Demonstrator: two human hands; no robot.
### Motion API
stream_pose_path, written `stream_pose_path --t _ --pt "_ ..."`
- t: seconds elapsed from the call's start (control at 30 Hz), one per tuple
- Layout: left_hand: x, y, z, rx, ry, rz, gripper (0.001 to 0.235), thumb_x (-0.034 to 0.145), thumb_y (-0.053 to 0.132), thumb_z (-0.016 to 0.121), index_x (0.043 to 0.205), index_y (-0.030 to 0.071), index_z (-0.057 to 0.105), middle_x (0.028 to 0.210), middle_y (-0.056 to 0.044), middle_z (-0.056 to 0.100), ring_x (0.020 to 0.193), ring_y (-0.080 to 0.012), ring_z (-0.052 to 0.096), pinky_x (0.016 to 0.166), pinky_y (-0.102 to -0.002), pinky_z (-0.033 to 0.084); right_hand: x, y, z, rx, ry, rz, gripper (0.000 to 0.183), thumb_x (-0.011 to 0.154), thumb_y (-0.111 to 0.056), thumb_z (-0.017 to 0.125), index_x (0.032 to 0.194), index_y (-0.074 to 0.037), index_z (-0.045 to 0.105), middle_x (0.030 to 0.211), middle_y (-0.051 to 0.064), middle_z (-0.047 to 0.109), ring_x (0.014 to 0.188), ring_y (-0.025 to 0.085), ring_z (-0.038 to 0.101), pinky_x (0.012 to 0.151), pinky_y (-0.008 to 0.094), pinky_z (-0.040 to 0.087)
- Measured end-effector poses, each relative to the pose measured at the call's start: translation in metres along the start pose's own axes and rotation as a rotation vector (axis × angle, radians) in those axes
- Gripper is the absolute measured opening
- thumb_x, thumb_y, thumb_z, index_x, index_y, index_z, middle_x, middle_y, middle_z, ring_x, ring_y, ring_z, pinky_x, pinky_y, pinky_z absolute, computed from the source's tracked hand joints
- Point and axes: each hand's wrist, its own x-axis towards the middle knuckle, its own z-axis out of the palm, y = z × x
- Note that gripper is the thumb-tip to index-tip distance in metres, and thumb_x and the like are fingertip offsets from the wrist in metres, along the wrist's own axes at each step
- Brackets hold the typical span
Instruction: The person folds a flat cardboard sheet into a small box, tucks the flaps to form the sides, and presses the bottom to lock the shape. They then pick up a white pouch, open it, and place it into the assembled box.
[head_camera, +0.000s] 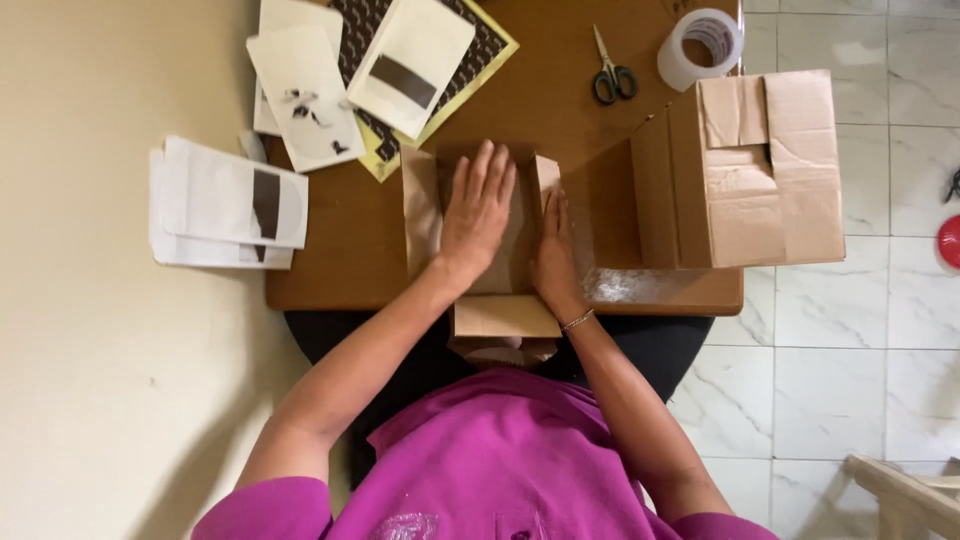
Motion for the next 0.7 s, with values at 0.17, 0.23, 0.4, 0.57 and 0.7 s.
stream_pose_path --t 0.17,0.23,0.4,0.57,0.7 --pt "0.001 -0.031 0.017 -0.207 -0.261 -0.100 0.106 0.078 0.020 0.092 0.161 0.008 0.028 0.167 -0.021 0.020 0.154 -0.0406 0.018 0.124 -0.057 0.023 -0.002 0.002 0.000 -0.108 0.042 -0.055 0.109 0.075 0.020 0.067 0.164 0.002 0.006 0.165 0.032 0.015 0.152 0.050 0.020 0.123 0.061 0.023" --pt "-0.001 -0.042 0.032 -0.219 -0.322 -0.130 0.113 0.073 0.023 0.094 0.162 0.011 0.026 0.169 -0.018 0.019 0.154 -0.0398 0.017 0.124 -0.060 0.019 -0.003 -0.006 -0.004 -0.194 0.063 -0.062 0.106 0.077 0.018 0.065 0.164 0.001 0.007 0.165 0.031 0.017 0.151 0.051 0.023 0.121 0.062 0.025" --pt "-0.004 -0.056 0.053 -0.269 -0.377 -0.112 0.117 0.066 0.017 0.094 0.162 0.012 0.027 0.160 -0.011 0.033 0.145 -0.0419 0.030 0.121 -0.067 0.021 -0.005 -0.020 -0.002 -0.498 0.042 -0.274 0.079 0.091 -0.002 0.064 0.161 -0.001 0.027 0.166 0.031 0.014 0.153 0.050 0.015 0.120 0.066 0.022" --pt "-0.006 -0.055 0.061 -0.271 -0.363 -0.109 0.124 0.058 0.017 0.097 0.160 0.013 0.028 0.153 -0.011 0.039 0.140 -0.0392 0.034 0.120 -0.065 0.022 0.019 -0.030 0.007 -0.771 0.071 -0.476 0.058 0.095 -0.005 0.050 0.153 0.002 0.043 0.165 0.026 0.025 0.155 0.040 0.022 0.122 0.053 0.026" --pt "-0.003 -0.054 0.061 -0.254 -0.397 -0.122 0.127 0.057 0.017 0.097 0.161 0.015 0.025 0.154 -0.011 0.040 0.142 -0.0392 0.035 0.121 -0.065 0.019 0.064 0.011 0.055 -0.829 0.022 -0.576 0.054 0.097 -0.008 0.047 0.150 0.002 0.044 0.159 0.024 0.037 0.148 0.037 0.040 0.115 0.047 0.041"
